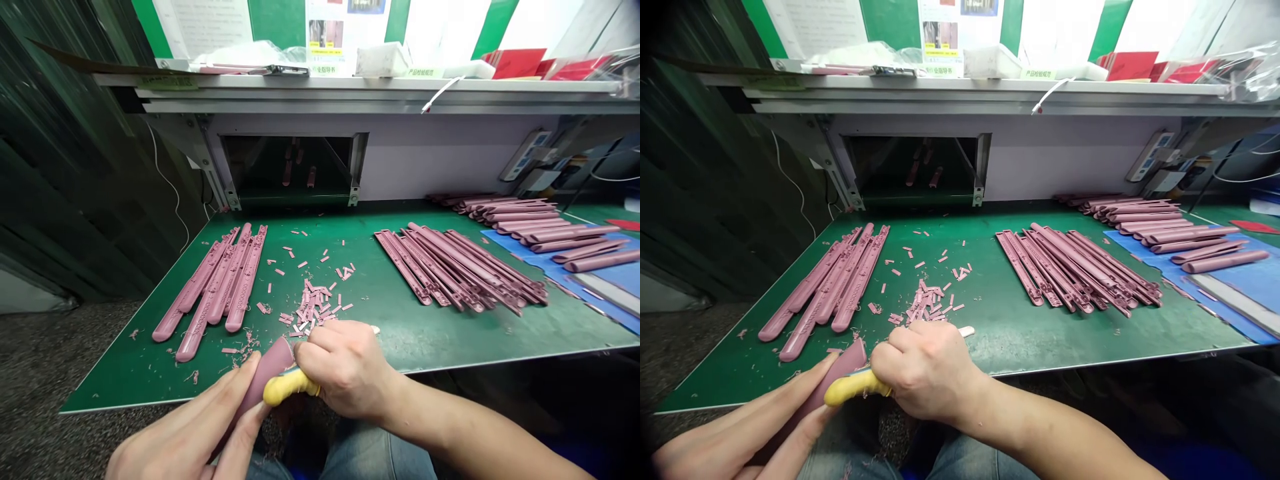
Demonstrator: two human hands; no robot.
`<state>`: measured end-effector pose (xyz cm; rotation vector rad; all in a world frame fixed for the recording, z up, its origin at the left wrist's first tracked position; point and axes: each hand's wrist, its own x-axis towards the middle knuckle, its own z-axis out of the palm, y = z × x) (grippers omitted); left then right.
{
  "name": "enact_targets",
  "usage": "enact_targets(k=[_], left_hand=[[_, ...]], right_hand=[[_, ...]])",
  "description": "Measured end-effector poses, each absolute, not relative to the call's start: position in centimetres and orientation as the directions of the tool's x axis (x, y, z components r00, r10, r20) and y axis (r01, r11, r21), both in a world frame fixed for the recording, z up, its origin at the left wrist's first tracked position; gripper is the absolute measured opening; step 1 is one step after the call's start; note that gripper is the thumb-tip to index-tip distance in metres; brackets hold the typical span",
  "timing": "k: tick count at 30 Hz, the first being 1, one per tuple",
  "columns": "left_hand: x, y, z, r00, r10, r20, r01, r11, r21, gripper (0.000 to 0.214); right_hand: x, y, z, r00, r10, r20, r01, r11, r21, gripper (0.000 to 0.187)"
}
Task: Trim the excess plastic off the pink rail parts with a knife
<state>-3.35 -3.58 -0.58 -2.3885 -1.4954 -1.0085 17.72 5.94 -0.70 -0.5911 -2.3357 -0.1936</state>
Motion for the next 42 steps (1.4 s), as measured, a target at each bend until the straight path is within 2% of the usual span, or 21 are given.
enact_targets(k=[2, 5, 9, 11, 13, 15, 17, 18, 20, 22, 23, 24, 25, 26, 27, 29, 30, 32, 35, 38, 42], left_hand=[[-4.5, -2.7, 0.0, 0.41, 0.709, 0.574, 0.813, -0.569, 0.121, 0.061], [-6.5, -1.2, 1.4, 0.622, 0.61, 0.49, 0.714, -0.699, -0.037, 0.054], [-7.5, -0.1, 2.6, 0.705, 0.554, 0.442, 0.639, -0.768, -0.056, 0.048], [-7.4, 0.0, 3.1, 0.737, 0.539, 0.409, 0.623, -0.776, -0.101, 0.047], [-7.1, 0.2, 3.5, 0.771, 0.508, 0.384, 0.598, -0.785, -0.163, 0.046], [-7.0, 0.3, 3.6, 0.792, 0.487, 0.367, 0.58, -0.787, -0.208, 0.048], [-7.2, 0.4, 3.2, 0.769, 0.516, 0.378, 0.609, -0.77, -0.188, 0.054], [-7.3, 0.2, 2.8, 0.735, 0.559, 0.385, 0.643, -0.754, -0.134, 0.059], [-7.4, -0.2, 1.5, 0.637, 0.679, 0.366, 0.704, -0.706, 0.084, 0.065], [-6.9, -0.8, 0.1, 0.482, 0.823, 0.3, 0.704, -0.567, 0.427, 0.064], [-6.3, -1.0, -0.6, 0.36, 0.902, 0.238, 0.65, -0.426, 0.629, 0.059], [-5.5, -1.0, -1.1, 0.208, 0.963, 0.171, 0.516, -0.257, 0.817, 0.053], [-4.5, -0.7, -1.5, 0.021, 0.998, 0.065, 0.293, -0.069, 0.954, 0.045], [-3.5, -0.2, -1.7, -0.123, 0.99, -0.075, -0.012, 0.074, 0.997, 0.037], [-2.5, 0.5, -1.9, -0.248, 0.957, -0.149, -0.354, 0.054, 0.934, 0.028], [-0.9, 2.1, -1.9, -0.313, 0.927, -0.208, -0.523, 0.015, 0.852, 0.02], [-0.4, 2.8, -1.9, -0.329, 0.918, -0.221, -0.562, -0.002, 0.827, 0.021], [0.3, 3.8, -1.6, -0.335, 0.907, -0.254, -0.595, 0.006, 0.803, 0.023], [0.7, 4.1, -1.0, -0.331, 0.893, -0.306, -0.642, 0.024, 0.766, 0.022], [0.8, 4.0, -0.6, -0.307, 0.888, -0.342, -0.682, 0.045, 0.73, 0.019], [0.3, 4.4, -0.6, -0.281, 0.904, -0.321, -0.744, 0.006, 0.668, 0.013]], right_hand=[[18.1, 6.6, -0.6, -0.653, 0.35, 0.672, 0.429, 0.902, -0.052, 0.042], [18.8, 7.9, -0.1, -0.733, 0.293, 0.614, 0.312, 0.947, -0.079, 0.042], [19.1, 9.2, 0.3, -0.871, 0.198, 0.45, 0.185, 0.98, -0.074, 0.036], [18.8, 9.0, 0.3, -0.891, 0.178, 0.418, 0.122, 0.98, -0.158, 0.036], [18.5, 8.5, 0.3, -0.875, 0.225, 0.429, 0.052, 0.924, -0.379, 0.032], [18.5, 7.8, 0.4, -0.844, 0.378, 0.381, 0.013, 0.724, -0.69, 0.033], [19.0, 7.4, 0.4, -0.811, 0.535, 0.236, 0.005, 0.41, -0.912, 0.036], [19.5, 7.4, 0.4, -0.789, 0.591, 0.166, -0.008, 0.261, -0.965, 0.037], [20.5, 7.7, 0.0, -0.728, 0.68, 0.086, -0.082, 0.039, -0.996, 0.04], [21.1, 7.8, -0.7, -0.627, 0.777, 0.061, -0.152, -0.045, -0.987, 0.041], [21.0, 7.7, -1.2, -0.571, 0.819, 0.063, -0.148, -0.027, -0.989, 0.04], [20.6, 7.2, -1.8, -0.53, 0.843, 0.09, -0.108, 0.039, -0.993, 0.039], [20.0, 6.6, -2.5, -0.528, 0.836, 0.15, -0.044, 0.15, -0.988, 0.038], [19.1, 5.7, -3.1, -0.561, 0.795, 0.23, 0.023, 0.293, -0.956, 0.04], [18.1, 4.8, -3.8, -0.612, 0.728, 0.31, 0.08, 0.447, -0.891, 0.045], [16.2, 3.3, -4.8, -0.699, 0.579, 0.419, 0.161, 0.699, -0.697, 0.059], [15.4, 2.8, -5.2, -0.714, 0.537, 0.449, 0.205, 0.774, -0.599, 0.065], [14.4, 2.6, -5.7, -0.706, 0.525, 0.476, 0.323, 0.836, -0.443, 0.072], [14.1, 3.2, -5.8, -0.726, 0.499, 0.473, 0.404, 0.866, -0.293, 0.07], [14.6, 3.5, -5.7, -0.767, 0.436, 0.471, 0.378, 0.9, -0.218, 0.064], [15.4, 2.7, -5.9, -0.816, 0.301, 0.493, 0.242, 0.953, -0.182, 0.044]])
